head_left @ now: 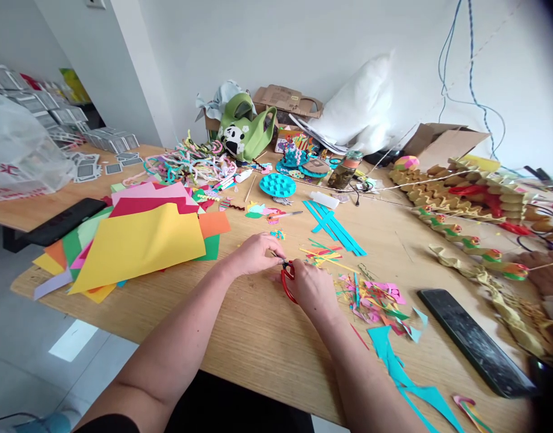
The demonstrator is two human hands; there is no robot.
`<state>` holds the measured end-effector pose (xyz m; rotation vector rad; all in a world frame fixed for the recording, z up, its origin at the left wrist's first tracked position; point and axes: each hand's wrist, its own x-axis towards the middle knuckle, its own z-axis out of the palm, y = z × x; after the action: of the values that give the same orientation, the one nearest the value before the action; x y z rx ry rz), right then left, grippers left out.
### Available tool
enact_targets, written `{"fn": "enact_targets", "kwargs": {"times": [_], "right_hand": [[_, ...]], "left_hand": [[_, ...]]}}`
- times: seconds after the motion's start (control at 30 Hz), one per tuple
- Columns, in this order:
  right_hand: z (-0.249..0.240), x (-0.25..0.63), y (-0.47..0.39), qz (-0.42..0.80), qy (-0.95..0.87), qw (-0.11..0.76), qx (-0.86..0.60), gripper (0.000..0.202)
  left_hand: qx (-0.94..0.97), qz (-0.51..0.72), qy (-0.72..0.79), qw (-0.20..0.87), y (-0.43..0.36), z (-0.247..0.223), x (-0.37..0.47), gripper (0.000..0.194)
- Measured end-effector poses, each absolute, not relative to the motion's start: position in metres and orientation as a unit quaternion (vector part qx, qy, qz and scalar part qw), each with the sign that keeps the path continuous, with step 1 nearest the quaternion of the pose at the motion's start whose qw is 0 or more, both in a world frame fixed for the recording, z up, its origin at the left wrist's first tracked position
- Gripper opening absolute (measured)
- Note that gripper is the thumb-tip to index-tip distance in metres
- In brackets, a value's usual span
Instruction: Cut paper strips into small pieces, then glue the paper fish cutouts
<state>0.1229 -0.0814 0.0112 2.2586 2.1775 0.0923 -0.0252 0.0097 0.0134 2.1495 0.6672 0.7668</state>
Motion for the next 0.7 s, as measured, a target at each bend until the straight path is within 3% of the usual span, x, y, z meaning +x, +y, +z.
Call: {"fn": "enact_targets", "kwargs": {"times": [0.13,0.3,0.43,0.53,0.7], "right_hand": [[0.012,0.123,-0.082,0.024,0.688,-0.026,0.724,0.042],[0.012,0.126,-0.078,-0.047,0.65,-0.11,0.751,0.04],[0.005,0.132,-0.073,-0.176,0.572,-0.308,0.74,0.045],[0.002,0.136,-0.07,-0.312,0.495,-0.478,0.655,0.043],[0.005,0.135,-0.069,-0.348,0.466,-0.582,0.568,0.037]], "left_hand": [[0.724,0.398,0.317,0.466,0.012,0.011,-0.022,0.007],[0.455,0.465,0.387,0.653,0.019,0.008,-0.023,0.024],[0.397,0.436,0.367,0.72,0.016,0.012,-0.023,0.028],[0.409,0.393,0.374,0.734,0.009,0.014,-0.018,0.029],[0.457,0.334,0.362,0.741,-0.004,0.011,-0.007,0.028]]}}
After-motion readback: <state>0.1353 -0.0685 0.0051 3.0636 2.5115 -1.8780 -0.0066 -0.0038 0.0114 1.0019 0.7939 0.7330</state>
